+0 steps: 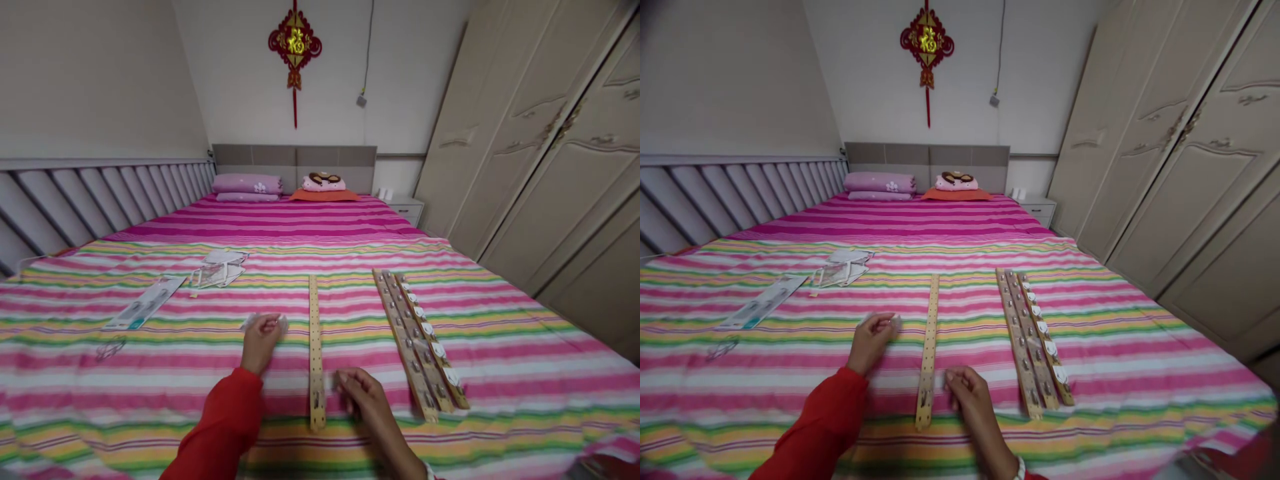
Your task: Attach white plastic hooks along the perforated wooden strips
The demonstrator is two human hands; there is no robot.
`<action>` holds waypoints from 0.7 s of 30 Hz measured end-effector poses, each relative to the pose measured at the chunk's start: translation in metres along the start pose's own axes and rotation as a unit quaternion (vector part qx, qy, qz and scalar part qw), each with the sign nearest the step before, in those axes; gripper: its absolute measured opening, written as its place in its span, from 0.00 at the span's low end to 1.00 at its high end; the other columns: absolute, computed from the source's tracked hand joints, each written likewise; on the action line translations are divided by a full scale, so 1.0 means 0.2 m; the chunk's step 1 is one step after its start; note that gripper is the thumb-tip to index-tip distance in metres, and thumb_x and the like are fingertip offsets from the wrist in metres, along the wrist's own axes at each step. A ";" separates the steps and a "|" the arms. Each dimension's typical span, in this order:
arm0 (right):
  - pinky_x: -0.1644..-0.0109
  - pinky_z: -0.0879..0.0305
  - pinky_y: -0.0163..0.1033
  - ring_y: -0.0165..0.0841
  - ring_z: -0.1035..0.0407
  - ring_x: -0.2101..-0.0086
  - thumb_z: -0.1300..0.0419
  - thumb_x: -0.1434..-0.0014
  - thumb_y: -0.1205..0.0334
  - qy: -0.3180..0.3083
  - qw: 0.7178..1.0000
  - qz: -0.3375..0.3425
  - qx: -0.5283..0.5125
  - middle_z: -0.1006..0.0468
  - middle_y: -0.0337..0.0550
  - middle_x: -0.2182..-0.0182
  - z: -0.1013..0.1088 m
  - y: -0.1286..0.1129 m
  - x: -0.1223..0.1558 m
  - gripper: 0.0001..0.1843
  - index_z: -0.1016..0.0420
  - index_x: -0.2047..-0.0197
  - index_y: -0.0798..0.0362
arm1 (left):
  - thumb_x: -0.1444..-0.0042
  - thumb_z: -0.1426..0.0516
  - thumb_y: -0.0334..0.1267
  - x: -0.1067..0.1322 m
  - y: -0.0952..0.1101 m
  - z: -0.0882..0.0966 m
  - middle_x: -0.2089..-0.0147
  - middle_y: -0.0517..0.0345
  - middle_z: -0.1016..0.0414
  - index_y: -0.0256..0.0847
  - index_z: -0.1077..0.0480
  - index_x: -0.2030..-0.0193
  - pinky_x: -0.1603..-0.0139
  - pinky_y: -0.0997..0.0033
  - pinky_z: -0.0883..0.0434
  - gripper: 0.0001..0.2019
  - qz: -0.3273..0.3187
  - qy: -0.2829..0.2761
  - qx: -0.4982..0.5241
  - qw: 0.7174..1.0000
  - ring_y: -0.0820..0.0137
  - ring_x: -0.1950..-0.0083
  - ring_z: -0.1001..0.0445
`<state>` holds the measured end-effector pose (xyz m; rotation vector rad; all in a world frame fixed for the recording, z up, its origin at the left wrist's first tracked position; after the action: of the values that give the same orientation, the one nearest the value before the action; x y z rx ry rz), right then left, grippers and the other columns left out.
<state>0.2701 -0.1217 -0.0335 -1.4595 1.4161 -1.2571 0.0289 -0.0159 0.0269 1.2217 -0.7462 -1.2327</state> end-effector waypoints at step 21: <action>0.83 0.52 0.30 0.23 0.45 0.88 0.31 0.56 0.50 -0.043 0.995 -0.002 -0.086 0.34 0.31 0.90 -0.23 -0.16 0.02 0.18 0.31 0.76 0.55 | 0.42 0.46 0.36 0.60 0.33 -0.15 0.65 0.55 0.21 0.45 0.25 0.65 0.58 0.66 0.28 0.08 -0.300 -0.117 -0.106 0.941 0.67 0.61 0.25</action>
<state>0.2336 -0.1151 0.0091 -1.6113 1.4939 -1.0839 0.1045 -0.1303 0.0615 1.1702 -0.3947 -1.9349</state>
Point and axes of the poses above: each hand's wrist, its own x-axis away from the middle knuckle, its own z-axis out of the back of the hand, y = z × x, the point moved 7 cm from there along -x, towards the middle knuckle
